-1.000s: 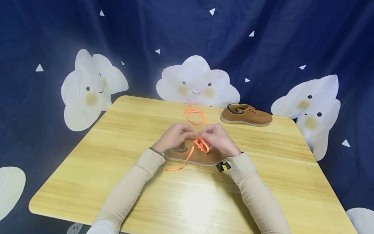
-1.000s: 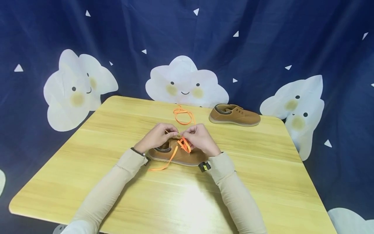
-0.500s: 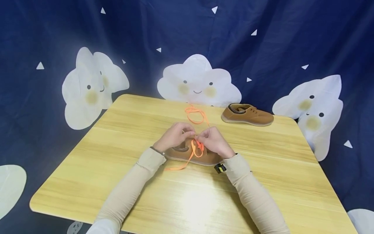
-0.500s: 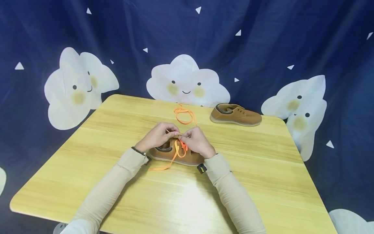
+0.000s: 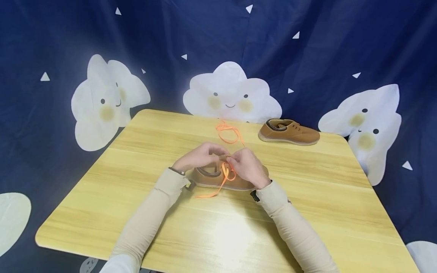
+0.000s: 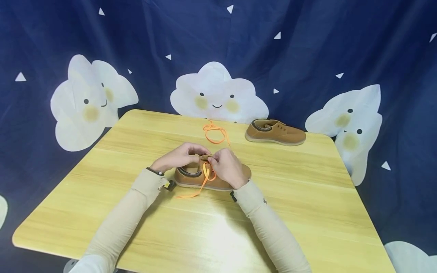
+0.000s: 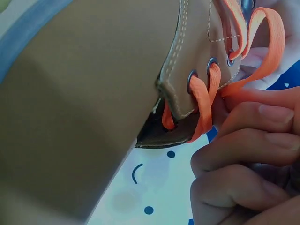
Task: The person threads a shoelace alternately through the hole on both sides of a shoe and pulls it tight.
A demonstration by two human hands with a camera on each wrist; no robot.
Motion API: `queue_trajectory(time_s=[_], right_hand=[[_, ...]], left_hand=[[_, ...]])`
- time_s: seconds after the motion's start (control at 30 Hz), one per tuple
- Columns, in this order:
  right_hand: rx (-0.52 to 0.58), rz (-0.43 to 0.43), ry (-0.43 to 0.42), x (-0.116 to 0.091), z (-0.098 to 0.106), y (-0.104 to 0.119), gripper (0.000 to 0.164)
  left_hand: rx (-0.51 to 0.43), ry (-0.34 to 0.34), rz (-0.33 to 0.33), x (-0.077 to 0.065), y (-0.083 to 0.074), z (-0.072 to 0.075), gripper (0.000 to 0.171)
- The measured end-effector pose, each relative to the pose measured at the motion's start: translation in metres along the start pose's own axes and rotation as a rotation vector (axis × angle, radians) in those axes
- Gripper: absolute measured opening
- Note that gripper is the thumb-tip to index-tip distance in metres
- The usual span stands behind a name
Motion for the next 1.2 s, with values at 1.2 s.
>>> queue_trajectory(time_s=[1.2], right_hand=[[-0.132,0.039,0.075,0.0,0.014,0.004,0.04]], left_hand=[[0.088,-0.085,0.083,0.005,0.003,0.003,0.034]])
Point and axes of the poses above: each hand's wrist, its own x-axis towards the middle knuckle, its own z-axis out of the back of the hand, y = z × x, the point moved 7 cm from there along x, towards the middle knuckle, and after that the axes turned 5 degrees about -z, right-handed, at the moved point
